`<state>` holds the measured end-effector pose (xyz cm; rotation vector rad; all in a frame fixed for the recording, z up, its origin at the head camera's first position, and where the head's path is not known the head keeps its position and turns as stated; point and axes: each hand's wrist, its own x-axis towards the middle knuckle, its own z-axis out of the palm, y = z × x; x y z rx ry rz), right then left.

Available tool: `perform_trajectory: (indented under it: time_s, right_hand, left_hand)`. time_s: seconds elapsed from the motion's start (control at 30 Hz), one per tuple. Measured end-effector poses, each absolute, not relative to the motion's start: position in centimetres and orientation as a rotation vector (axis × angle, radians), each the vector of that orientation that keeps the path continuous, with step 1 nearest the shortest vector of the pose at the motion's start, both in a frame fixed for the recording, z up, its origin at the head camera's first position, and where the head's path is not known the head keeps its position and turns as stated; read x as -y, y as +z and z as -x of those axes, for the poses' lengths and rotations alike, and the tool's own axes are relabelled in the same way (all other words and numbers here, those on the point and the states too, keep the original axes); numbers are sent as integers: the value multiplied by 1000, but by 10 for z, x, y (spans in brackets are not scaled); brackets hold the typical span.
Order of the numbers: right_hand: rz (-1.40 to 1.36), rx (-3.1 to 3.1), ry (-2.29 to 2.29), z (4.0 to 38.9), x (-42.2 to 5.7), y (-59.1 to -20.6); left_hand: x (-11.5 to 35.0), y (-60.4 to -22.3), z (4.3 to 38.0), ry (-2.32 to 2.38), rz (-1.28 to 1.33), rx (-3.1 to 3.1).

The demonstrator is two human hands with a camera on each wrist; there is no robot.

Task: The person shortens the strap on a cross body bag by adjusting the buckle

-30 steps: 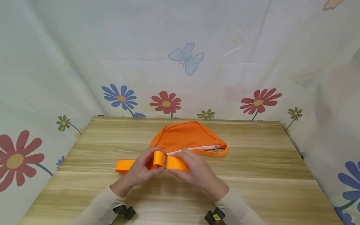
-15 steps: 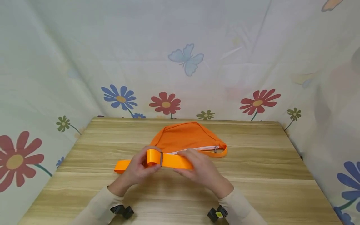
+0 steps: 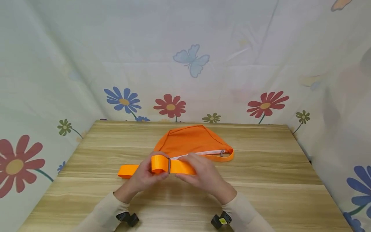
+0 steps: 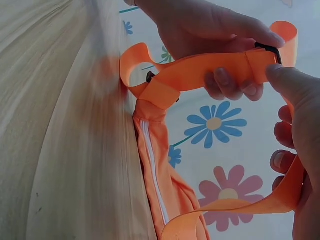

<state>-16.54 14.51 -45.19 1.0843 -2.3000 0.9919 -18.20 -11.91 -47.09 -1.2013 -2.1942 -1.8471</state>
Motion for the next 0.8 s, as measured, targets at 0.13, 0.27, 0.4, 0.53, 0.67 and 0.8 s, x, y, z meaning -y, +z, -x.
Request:
perform_trajectory:
  time_s: [0.13,0.27,0.4,0.53,0.67,0.8]
  right_hand:
    - [-1098,2307,967,166,-143,-449]
    - [-1091,2325,932,167,-145,-447]
    - [-1065,2327,911,168,-151,-450]
    - [-1062,2344,925,169,-158,-451]
    - [-1093,2309,951,169,-159,-451]
    - [-1136,2247,960,171,-157,-450]
  left_hand:
    - [118,-469,182,-1798,1247,2178]
    - [121,-467,181,-1798,1178,2230]
    - [126,-463,178,-1832,1077,2279]
    - [129,-464,178,-1838,1057,2264]
    - [130,-468,181,-1842,1112,2201]
    - [129,-471,183,-1843,1131,2177]
